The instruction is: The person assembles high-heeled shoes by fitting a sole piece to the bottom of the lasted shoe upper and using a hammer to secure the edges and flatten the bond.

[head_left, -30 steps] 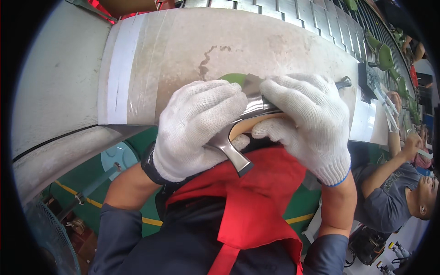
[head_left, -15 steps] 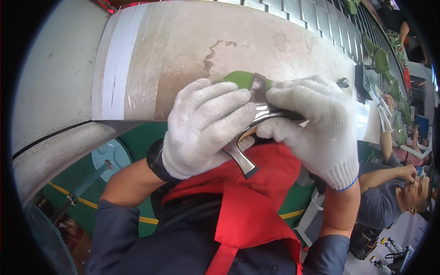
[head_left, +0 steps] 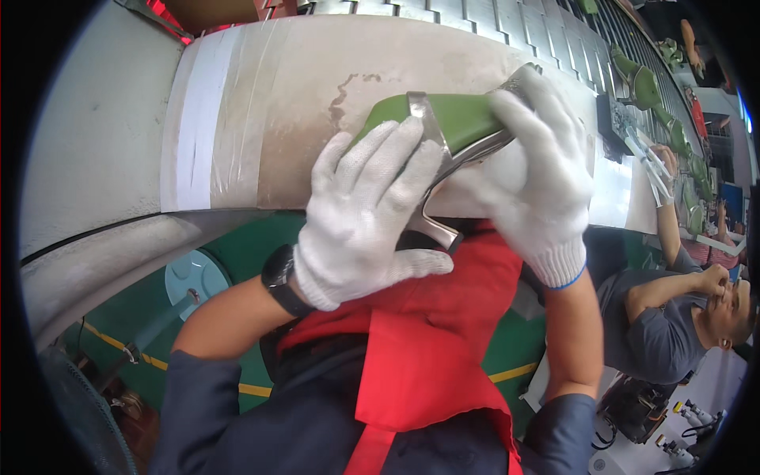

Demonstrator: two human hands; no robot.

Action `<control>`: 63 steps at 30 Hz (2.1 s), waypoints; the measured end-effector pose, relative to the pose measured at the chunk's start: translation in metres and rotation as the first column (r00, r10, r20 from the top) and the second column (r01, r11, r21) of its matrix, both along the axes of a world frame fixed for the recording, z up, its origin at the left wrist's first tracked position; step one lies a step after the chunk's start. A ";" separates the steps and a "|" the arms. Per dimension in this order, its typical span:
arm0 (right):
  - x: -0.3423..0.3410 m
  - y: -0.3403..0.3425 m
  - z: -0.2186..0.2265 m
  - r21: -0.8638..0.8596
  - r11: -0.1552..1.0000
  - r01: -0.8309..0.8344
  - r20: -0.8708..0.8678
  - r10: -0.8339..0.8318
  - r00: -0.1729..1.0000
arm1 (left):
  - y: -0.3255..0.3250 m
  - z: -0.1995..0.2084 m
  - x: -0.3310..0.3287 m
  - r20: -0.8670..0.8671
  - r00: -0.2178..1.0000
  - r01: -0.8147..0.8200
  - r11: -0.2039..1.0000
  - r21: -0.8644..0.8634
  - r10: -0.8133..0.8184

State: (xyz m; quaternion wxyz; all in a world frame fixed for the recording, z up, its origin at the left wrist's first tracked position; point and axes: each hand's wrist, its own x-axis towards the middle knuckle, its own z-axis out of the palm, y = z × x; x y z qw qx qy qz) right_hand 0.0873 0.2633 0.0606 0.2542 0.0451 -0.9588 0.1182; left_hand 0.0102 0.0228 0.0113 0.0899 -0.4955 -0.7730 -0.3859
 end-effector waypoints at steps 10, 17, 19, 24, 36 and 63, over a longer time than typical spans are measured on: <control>0.047 0.063 -0.053 -0.300 0.816 0.494 0.043 -0.506 0.862 | 0.042 0.031 -0.057 0.430 0.891 0.190 0.980 -0.054 -0.149; 0.049 0.042 -0.040 -0.064 0.917 0.394 0.173 -0.379 0.909 | 0.051 0.033 -0.050 0.414 0.908 0.140 0.980 -0.142 -0.070; 0.056 0.037 -0.040 -0.205 0.902 0.381 0.169 -0.350 0.921 | 0.058 0.035 -0.048 0.365 0.929 0.131 0.977 -0.165 -0.063; 0.054 0.037 -0.029 -0.888 0.458 0.041 0.039 -0.015 0.999 | 0.095 0.049 -0.058 0.301 0.938 0.250 0.937 -0.245 -0.171; 0.025 0.069 0.001 -0.988 -0.040 0.147 0.148 -0.031 0.989 | 0.107 0.055 -0.070 0.338 0.896 0.381 0.889 -0.255 -0.287; -0.035 0.096 0.021 -0.874 0.417 0.249 0.256 -0.041 0.966 | 0.107 0.045 -0.069 0.297 0.915 0.335 0.926 -0.175 -0.275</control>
